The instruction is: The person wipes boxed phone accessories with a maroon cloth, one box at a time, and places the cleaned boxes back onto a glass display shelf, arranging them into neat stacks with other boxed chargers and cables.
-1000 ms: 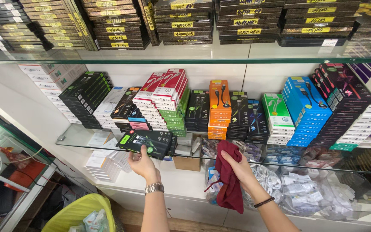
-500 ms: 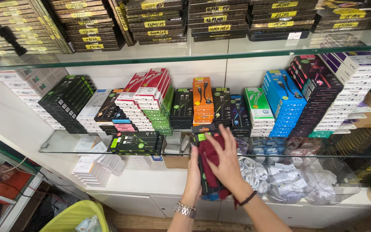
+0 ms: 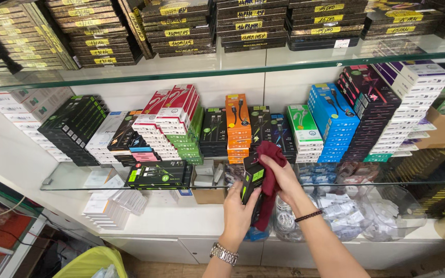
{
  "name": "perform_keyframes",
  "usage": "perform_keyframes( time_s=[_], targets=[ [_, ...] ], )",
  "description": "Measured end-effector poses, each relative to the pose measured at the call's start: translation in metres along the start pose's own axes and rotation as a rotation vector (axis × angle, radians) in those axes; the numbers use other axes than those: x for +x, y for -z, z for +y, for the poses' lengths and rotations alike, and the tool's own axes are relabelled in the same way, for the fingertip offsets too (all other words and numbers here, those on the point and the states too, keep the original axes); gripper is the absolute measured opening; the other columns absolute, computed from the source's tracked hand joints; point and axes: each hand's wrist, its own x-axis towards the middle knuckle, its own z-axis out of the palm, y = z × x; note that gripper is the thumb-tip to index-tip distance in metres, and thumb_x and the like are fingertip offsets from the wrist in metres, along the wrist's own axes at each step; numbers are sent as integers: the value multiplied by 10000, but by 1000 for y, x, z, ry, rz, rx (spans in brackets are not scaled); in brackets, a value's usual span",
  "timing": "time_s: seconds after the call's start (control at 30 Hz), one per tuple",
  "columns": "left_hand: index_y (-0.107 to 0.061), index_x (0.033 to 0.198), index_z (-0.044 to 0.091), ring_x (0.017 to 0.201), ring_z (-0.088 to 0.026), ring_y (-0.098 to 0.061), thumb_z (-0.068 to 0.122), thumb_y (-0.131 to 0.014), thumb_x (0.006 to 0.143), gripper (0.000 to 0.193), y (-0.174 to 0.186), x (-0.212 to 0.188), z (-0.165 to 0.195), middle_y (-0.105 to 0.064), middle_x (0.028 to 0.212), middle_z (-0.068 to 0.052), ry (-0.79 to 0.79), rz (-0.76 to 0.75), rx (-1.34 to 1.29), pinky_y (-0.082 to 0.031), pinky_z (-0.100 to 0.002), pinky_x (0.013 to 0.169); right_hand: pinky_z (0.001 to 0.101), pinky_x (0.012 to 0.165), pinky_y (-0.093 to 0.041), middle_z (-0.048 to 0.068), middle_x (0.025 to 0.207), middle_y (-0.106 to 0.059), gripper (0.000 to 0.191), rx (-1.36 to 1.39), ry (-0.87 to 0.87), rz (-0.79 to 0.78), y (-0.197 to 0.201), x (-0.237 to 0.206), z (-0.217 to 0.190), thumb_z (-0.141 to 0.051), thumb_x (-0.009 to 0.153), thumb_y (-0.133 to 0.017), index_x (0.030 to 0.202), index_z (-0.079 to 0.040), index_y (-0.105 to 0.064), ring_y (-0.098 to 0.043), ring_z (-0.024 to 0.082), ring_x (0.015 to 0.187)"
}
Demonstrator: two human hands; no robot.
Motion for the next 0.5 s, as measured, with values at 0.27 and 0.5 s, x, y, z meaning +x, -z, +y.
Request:
perform_keyframes(
  time_s=[0.27, 0.5],
  targets=[
    [-591, 1271, -38, 929, -114, -658, 217, -658, 1000, 378, 24, 45, -21, -723, 1102, -89, 269, 271, -461, -546, -284, 792, 278, 904, -538, 13, 1150, -739, 411, -342, 29, -150, -5, -41, 51, -214, 882, -745, 1260, -80, -659, -665, 87, 1027],
    [-416, 1474, 22, 750, -87, -641, 249, -598, 1009, 548, 14, 9, -40, -735, 968, -82, 239, 340, -242, -542, -220, 661, 298, 903, -541, 46, 1168, -730, 474, -261, 122, -94, -39, -27, 38, -201, 882, -754, 1297, -24, -610, -675, 115, 1028]
  ],
)
